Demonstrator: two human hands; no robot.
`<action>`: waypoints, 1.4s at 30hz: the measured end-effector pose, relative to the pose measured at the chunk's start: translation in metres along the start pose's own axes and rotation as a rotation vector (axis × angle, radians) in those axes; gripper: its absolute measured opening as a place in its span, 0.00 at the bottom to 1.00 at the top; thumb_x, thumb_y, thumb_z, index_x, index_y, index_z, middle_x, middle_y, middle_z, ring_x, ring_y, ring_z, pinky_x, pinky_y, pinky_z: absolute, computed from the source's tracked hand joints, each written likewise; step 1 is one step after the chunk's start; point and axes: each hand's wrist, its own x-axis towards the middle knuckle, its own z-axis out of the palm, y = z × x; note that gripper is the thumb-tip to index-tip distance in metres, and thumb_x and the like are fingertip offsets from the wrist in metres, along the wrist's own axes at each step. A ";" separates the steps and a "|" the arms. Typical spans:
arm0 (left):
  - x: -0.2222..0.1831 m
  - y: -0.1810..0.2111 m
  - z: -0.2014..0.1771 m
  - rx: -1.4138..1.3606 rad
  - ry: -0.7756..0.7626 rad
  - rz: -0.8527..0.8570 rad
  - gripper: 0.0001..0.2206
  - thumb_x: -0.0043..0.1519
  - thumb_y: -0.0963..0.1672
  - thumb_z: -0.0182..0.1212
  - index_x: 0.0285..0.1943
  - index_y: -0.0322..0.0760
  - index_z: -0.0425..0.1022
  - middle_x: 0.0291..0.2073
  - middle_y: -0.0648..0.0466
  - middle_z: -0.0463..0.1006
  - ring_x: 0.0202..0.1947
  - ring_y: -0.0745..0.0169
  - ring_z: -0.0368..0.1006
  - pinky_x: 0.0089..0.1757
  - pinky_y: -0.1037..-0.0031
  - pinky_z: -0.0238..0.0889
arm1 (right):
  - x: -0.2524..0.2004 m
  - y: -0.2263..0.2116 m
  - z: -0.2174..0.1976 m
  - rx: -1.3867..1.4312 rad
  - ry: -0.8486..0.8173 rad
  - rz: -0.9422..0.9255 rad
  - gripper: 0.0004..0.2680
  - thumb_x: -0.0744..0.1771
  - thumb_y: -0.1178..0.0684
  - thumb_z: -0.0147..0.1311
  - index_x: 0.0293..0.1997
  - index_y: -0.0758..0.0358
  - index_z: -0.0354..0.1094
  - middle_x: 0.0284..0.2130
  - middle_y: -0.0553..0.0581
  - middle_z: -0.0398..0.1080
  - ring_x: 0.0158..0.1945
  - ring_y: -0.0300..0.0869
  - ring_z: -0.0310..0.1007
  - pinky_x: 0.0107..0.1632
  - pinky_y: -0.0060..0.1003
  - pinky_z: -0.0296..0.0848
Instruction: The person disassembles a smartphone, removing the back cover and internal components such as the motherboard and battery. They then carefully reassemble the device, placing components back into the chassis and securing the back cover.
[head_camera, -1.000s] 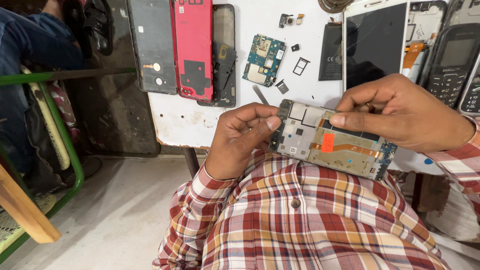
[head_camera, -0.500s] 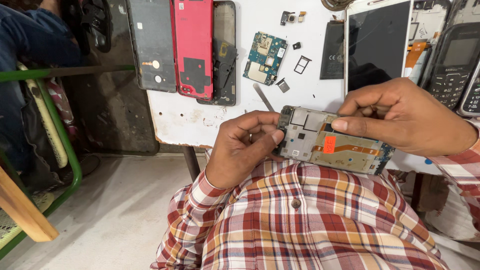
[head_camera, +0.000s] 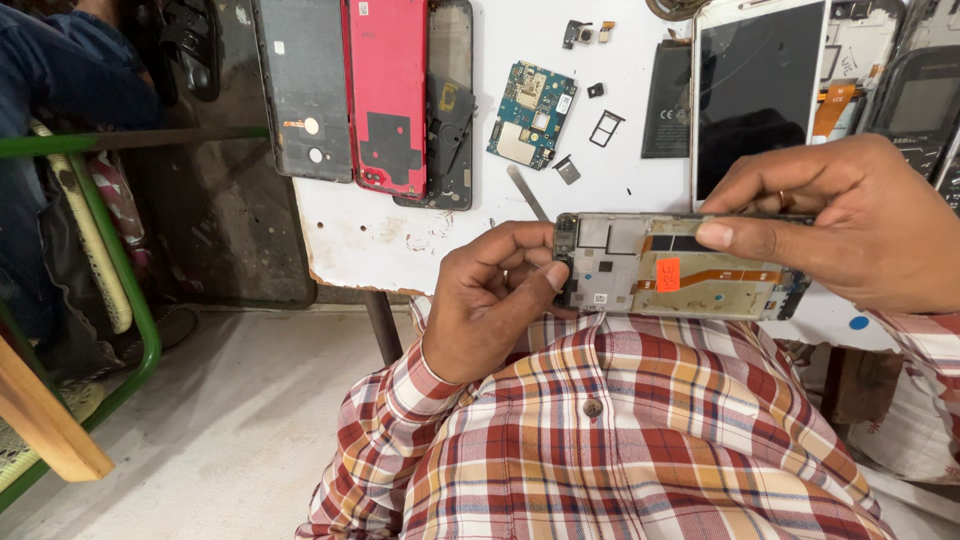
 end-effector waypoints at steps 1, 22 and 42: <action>0.000 0.000 0.000 -0.037 0.005 -0.016 0.13 0.72 0.35 0.57 0.65 0.23 0.71 0.48 0.48 0.80 0.45 0.70 0.77 0.46 0.74 0.77 | 0.001 0.000 0.000 0.010 0.002 -0.018 0.07 0.66 0.56 0.62 0.44 0.69 0.78 0.29 0.58 0.77 0.29 0.36 0.78 0.31 0.32 0.74; 0.007 0.001 0.004 -0.167 0.071 -0.088 0.13 0.69 0.34 0.55 0.62 0.25 0.67 0.47 0.51 0.77 0.43 0.71 0.78 0.44 0.72 0.81 | 0.001 -0.006 0.013 0.184 0.345 -0.288 0.05 0.72 0.61 0.53 0.51 0.71 0.71 0.40 0.63 0.76 0.45 0.40 0.78 0.48 0.32 0.78; 0.012 0.004 0.002 -0.142 0.086 -0.096 0.12 0.69 0.35 0.53 0.62 0.25 0.68 0.39 0.53 0.78 0.37 0.73 0.76 0.40 0.74 0.80 | 0.010 -0.039 0.015 0.022 0.548 -0.509 0.05 0.72 0.61 0.60 0.51 0.71 0.71 0.41 0.61 0.77 0.42 0.35 0.80 0.44 0.25 0.79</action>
